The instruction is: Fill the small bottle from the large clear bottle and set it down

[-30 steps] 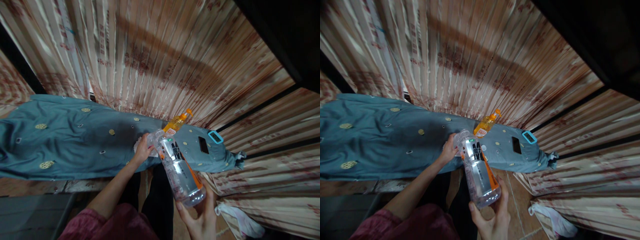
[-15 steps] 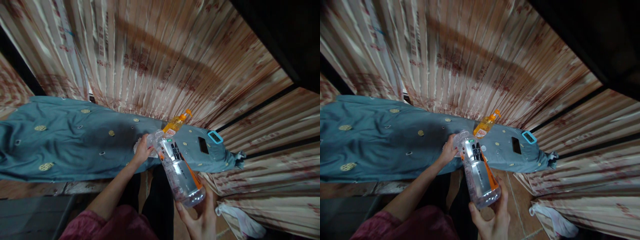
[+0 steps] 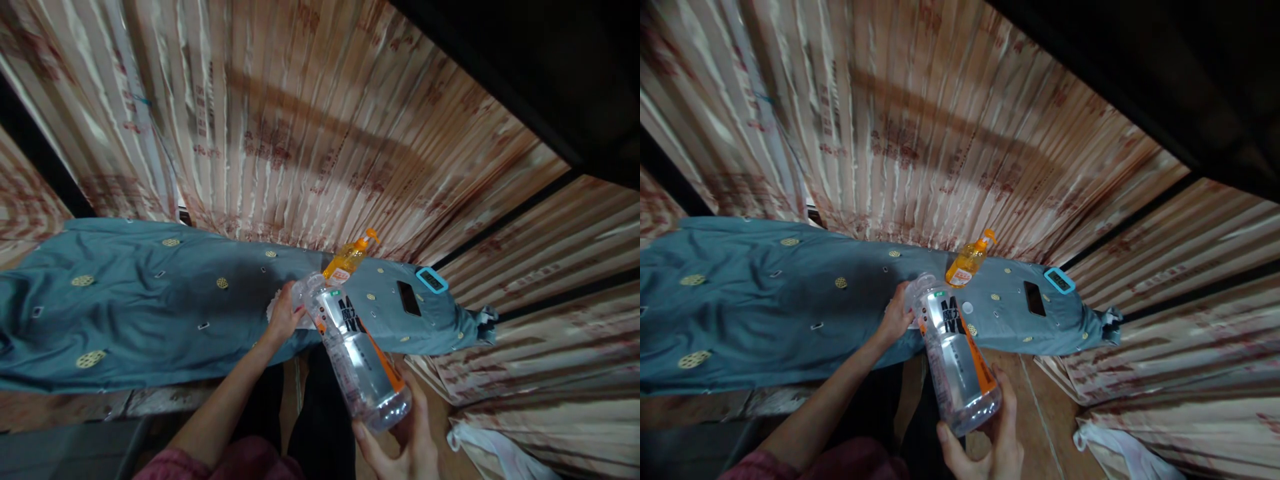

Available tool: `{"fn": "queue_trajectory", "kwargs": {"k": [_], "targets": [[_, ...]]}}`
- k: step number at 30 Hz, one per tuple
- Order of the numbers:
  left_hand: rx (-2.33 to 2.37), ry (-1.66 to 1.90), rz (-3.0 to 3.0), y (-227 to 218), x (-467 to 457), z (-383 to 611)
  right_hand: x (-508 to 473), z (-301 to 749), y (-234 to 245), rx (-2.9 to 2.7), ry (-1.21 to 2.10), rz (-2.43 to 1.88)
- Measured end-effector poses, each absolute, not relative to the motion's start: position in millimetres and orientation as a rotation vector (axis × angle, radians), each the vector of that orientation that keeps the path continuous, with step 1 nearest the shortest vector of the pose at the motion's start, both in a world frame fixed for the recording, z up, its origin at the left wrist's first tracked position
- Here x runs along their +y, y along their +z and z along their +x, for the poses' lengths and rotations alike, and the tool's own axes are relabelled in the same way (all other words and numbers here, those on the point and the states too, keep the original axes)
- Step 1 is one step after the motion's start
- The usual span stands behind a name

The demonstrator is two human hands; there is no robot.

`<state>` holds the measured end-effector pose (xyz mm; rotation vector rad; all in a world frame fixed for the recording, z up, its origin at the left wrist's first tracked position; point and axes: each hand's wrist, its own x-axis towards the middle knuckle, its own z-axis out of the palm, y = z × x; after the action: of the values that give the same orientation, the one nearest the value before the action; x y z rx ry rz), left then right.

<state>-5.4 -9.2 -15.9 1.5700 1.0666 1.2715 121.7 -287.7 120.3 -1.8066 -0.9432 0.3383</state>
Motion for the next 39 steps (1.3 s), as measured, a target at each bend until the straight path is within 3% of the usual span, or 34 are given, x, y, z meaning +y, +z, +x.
{"fn": "queue_trajectory", "kwargs": {"k": [39], "targets": [[1.093, 1.251, 1.571, -20, -8, -5, -291, 119, 108, -0.796, 0.384, -1.699]]}}
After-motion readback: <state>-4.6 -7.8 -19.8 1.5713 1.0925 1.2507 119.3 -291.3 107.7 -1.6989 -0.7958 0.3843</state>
